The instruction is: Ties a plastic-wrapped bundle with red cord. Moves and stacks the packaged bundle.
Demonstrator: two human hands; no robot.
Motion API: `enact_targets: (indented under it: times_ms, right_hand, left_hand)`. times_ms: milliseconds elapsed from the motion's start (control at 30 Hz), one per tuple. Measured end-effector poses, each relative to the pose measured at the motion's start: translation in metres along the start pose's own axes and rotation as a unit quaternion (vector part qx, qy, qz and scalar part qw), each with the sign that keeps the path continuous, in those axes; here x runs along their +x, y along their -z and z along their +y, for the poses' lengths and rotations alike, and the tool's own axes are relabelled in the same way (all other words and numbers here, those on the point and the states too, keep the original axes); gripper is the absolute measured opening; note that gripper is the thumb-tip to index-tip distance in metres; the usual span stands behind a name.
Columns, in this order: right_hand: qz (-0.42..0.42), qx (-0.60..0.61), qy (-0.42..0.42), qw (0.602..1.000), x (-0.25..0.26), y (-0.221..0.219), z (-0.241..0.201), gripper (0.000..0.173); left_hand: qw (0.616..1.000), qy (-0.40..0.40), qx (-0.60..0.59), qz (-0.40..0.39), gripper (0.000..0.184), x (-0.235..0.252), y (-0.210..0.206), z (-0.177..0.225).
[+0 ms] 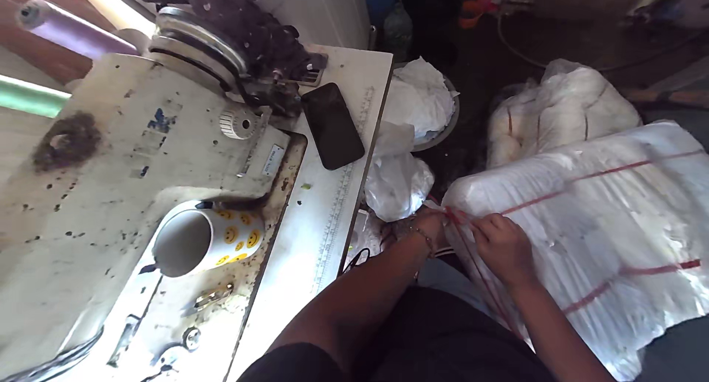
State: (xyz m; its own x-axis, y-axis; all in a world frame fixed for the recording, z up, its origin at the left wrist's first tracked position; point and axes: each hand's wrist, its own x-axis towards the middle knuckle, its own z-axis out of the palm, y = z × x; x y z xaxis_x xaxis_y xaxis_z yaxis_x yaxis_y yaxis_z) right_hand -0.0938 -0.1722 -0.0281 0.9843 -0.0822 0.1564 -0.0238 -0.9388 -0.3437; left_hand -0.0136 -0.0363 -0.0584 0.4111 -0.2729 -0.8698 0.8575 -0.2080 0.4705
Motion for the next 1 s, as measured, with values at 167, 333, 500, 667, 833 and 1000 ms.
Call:
enact_targets:
  times_ms: [167,333,500,667,833,1000]
  right_hand:
    - [0.005,-0.005,0.005,1.0,0.0,-0.003,0.002,0.023]
    - [-0.006,-0.003,0.003,1.0,0.001,-0.001,0.001,0.023]
    - [0.003,-0.008,0.011,1.0,0.0,-0.002,0.002,0.024]
    - [-0.012,-0.018,0.007,1.0,0.002,-0.001,0.0,0.022]
    - [-0.01,-0.017,0.01,1.0,0.0,-0.001,0.002,0.022]
    - [-0.026,-0.005,0.004,1.0,0.0,0.0,0.002,0.019]
  left_hand:
    - [0.989,-0.028,0.138,-0.046,0.034,-0.004,0.01,0.013]
    - [0.999,0.0,0.052,-0.011,0.03,-0.005,0.003,0.009]
    - [0.999,-0.006,0.035,-0.011,0.034,-0.001,0.004,0.009]
    - [0.993,-0.022,0.111,-0.015,0.031,-0.003,0.008,0.019]
    - [0.995,-0.01,0.098,0.003,0.027,0.003,0.012,0.016]
    - [0.974,-0.029,0.223,-0.01,0.037,0.01,0.013,0.02]
